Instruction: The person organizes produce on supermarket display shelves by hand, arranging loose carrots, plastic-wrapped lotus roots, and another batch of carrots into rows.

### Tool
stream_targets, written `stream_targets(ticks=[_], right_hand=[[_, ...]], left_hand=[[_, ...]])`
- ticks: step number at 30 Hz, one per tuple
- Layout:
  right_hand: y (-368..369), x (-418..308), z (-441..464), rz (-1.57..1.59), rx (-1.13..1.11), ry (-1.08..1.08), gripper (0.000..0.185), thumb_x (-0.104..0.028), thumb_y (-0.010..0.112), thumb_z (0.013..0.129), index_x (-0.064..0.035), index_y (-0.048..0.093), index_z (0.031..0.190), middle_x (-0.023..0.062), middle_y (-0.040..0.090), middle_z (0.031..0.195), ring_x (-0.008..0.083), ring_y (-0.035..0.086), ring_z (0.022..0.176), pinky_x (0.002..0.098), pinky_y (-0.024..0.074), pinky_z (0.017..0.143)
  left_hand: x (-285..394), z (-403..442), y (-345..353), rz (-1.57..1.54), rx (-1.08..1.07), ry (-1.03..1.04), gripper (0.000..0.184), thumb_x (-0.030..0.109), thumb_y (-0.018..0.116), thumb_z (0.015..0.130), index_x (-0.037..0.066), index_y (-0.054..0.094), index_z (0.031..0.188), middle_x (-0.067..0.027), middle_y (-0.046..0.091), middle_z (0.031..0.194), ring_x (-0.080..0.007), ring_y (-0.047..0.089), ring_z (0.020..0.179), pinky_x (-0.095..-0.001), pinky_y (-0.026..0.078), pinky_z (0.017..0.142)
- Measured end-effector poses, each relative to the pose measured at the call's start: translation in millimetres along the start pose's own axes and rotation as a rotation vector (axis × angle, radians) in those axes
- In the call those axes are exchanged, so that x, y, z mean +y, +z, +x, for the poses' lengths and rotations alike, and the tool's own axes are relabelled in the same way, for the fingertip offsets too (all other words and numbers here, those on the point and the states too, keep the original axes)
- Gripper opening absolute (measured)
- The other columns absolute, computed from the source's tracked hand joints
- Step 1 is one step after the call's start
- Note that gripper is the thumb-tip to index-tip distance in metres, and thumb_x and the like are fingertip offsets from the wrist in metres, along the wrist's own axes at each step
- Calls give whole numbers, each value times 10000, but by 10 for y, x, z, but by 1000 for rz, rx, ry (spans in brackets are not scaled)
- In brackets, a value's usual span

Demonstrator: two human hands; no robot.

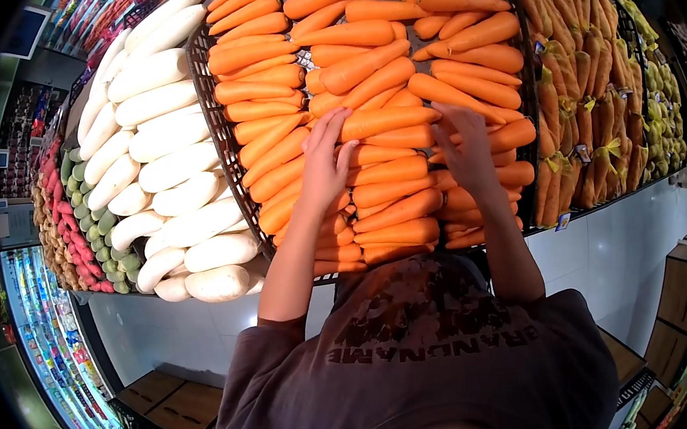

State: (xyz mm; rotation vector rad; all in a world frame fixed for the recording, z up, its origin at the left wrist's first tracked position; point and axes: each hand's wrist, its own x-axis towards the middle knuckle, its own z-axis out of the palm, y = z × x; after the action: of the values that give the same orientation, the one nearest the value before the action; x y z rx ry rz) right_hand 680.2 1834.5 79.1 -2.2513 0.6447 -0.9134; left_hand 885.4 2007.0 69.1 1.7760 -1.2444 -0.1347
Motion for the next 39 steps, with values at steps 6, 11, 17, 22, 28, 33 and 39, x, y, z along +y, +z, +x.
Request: stream_targets(ticks=[6, 11, 17, 22, 28, 33, 39], right_hand=[[124, 184, 31, -168, -102, -83, 357, -113, 728, 888, -115, 672, 1240, 77, 588, 1197, 318, 515, 1106, 433, 433, 983], [288, 157, 36, -183, -119, -105, 364, -103, 724, 880, -123, 667, 1239, 80, 573, 1194, 317, 518, 1091, 441, 440, 959], [302, 178, 120, -52, -189, -3, 365, -75, 742, 882, -61, 683, 1242, 106, 588, 1135, 316, 556, 1034, 400, 461, 944], [266, 245, 163, -23, -252, -65, 402, -155, 786, 839, -115, 695, 1228, 84, 583, 1148, 317, 554, 1051, 443, 448, 936], [291, 114, 207, -192, -247, -77, 415, -195, 800, 831, -117, 705, 1227, 86, 606, 1110, 313, 568, 1047, 411, 464, 920], [227, -112, 445, -337, -370, -37, 348, -170, 781, 845, -91, 719, 1178, 81, 630, 1089, 305, 566, 1080, 418, 467, 943], [619, -32, 888, -376, -191, -366, 311, -101, 768, 829, -80, 679, 1127, 111, 599, 1093, 328, 556, 1056, 438, 477, 918]], left_hand=[[-107, 51, 91, 255, -58, 65, 466, 141, 721, 908, 152, 612, 1361, -79, 543, 1426, -282, 503, 1245, -443, 272, 1084], [-69, 36, 72, 473, 52, 112, 476, 209, 745, 897, 246, 631, 1358, -69, 557, 1383, -282, 471, 1247, -454, 279, 1031], [-138, -3, 83, 452, -42, 47, 493, 215, 732, 927, 206, 598, 1401, -83, 511, 1384, -249, 548, 1100, -423, 296, 1025], [-61, -32, 173, 331, -5, 4, 520, 205, 705, 937, 181, 549, 1432, -159, 529, 1320, -293, 500, 1129, -463, 316, 1016], [-14, -38, 199, 387, 10, -71, 505, 209, 683, 959, 148, 536, 1438, -220, 522, 1213, -343, 475, 1172, -480, 323, 1025], [7, -34, 224, 444, -21, -124, 523, 228, 663, 976, 142, 511, 1469, -228, 513, 1252, -357, 474, 1226, -485, 315, 1064], [60, -24, 206, 382, 20, -133, 501, 300, 594, 1015, 108, 512, 1471, -244, 474, 1406, -374, 478, 1278, -486, 265, 1121]])
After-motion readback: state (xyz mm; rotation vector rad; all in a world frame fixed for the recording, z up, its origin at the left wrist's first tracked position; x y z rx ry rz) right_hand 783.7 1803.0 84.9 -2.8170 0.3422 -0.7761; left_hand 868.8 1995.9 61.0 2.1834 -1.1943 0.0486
